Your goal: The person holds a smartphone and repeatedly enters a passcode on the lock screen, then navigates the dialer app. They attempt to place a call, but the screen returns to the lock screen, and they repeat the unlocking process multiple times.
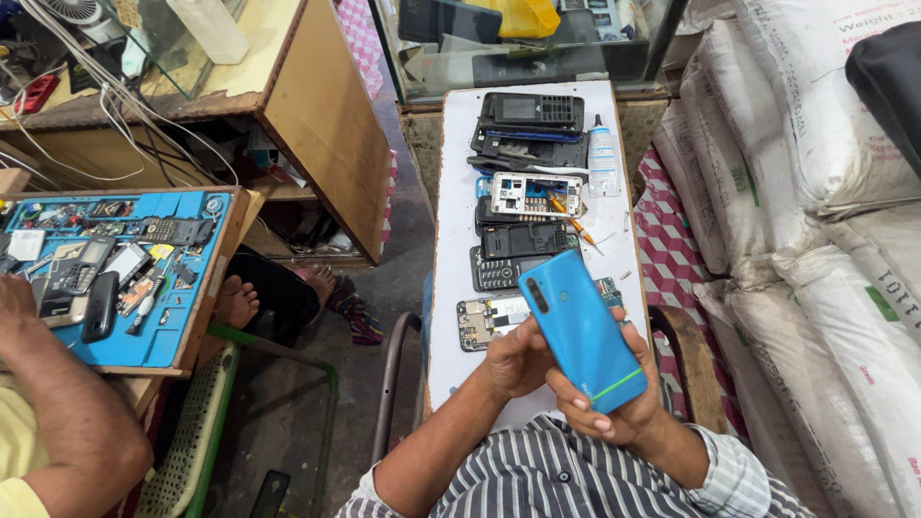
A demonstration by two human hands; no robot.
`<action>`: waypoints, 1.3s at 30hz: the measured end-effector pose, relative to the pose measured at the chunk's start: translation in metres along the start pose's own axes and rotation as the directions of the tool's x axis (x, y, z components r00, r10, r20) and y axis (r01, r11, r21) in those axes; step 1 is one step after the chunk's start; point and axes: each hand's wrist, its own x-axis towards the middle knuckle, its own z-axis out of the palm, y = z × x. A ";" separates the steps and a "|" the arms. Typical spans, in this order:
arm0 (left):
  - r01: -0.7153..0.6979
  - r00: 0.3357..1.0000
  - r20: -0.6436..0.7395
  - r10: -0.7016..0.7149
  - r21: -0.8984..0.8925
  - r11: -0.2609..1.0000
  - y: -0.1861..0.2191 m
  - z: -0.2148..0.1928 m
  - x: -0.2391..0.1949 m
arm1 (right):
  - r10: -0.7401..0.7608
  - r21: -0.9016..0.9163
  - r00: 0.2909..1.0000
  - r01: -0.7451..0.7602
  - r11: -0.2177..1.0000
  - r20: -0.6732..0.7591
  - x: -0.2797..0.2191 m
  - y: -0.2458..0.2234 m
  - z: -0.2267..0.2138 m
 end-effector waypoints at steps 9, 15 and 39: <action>-0.036 0.999 -0.013 0.036 -0.003 0.999 0.007 0.010 0.006 | 0.031 -0.008 0.998 -0.031 0.999 -0.053 0.002 0.003 0.001; -0.078 0.997 0.006 0.079 -0.047 0.996 0.006 0.008 0.005 | -0.004 -0.051 0.998 0.001 0.999 -0.058 0.005 0.004 -0.001; -0.080 0.997 -0.012 0.081 0.048 0.996 -0.011 -0.033 -0.004 | -0.014 -0.124 0.991 -0.003 0.992 -0.136 0.012 0.004 -0.008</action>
